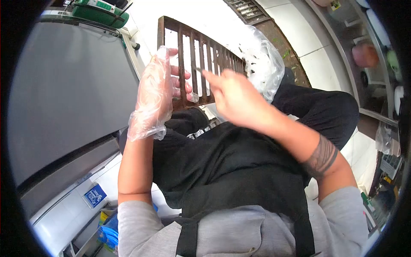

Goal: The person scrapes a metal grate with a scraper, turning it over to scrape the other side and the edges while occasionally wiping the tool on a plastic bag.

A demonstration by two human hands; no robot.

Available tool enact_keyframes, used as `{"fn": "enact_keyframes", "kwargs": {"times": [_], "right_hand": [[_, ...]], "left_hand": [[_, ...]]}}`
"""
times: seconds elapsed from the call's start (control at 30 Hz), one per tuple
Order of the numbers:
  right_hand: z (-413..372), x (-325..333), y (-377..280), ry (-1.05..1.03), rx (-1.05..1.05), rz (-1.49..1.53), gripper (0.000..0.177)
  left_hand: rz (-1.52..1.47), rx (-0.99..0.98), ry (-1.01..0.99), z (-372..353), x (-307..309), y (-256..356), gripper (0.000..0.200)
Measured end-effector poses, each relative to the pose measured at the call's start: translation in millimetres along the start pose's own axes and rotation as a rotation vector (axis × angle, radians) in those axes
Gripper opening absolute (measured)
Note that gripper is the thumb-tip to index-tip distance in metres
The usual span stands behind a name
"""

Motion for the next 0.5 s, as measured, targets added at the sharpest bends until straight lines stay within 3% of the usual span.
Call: {"fn": "enact_keyframes", "kwargs": {"times": [0.03, 0.13, 0.17, 0.2, 0.33, 0.5], "right_hand": [[-10, -7, 8, -0.033, -0.109, 0.044, 0.04], [26, -1, 22, 0.085, -0.084, -0.024, 0.041], [47, -7, 33, -0.018, -0.132, -0.039, 0.039], [54, 4, 22, 0.14, -0.02, -0.123, 0.036], [-2, -13, 25, -0.102, -0.117, -0.111, 0.044], [-16, -7, 18, 0.0, -0.241, 0.157, 0.039]], "left_hand": [[-0.003, 0.014, 0.017, -1, 0, 0, 0.066], [0.001, -0.021, -0.002, -5, -8, 4, 0.065], [0.008, -0.024, -0.009, -6, -9, 5, 0.065], [0.02, 0.0, -0.002, -7, -7, 5, 0.066], [0.02, 0.027, 0.018, -1, -1, 0, 0.065], [0.001, -0.006, 0.027, -1, -3, -1, 0.063]]}}
Point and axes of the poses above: each hand's wrist, its own z-axis towards the middle knuckle, its own x-axis out of the back of the hand, y = z × x, the point moved 9 cm from there along z, towards the middle knuckle, and after that the axes turned 9 degrees about -x, right-handed, at the moved point
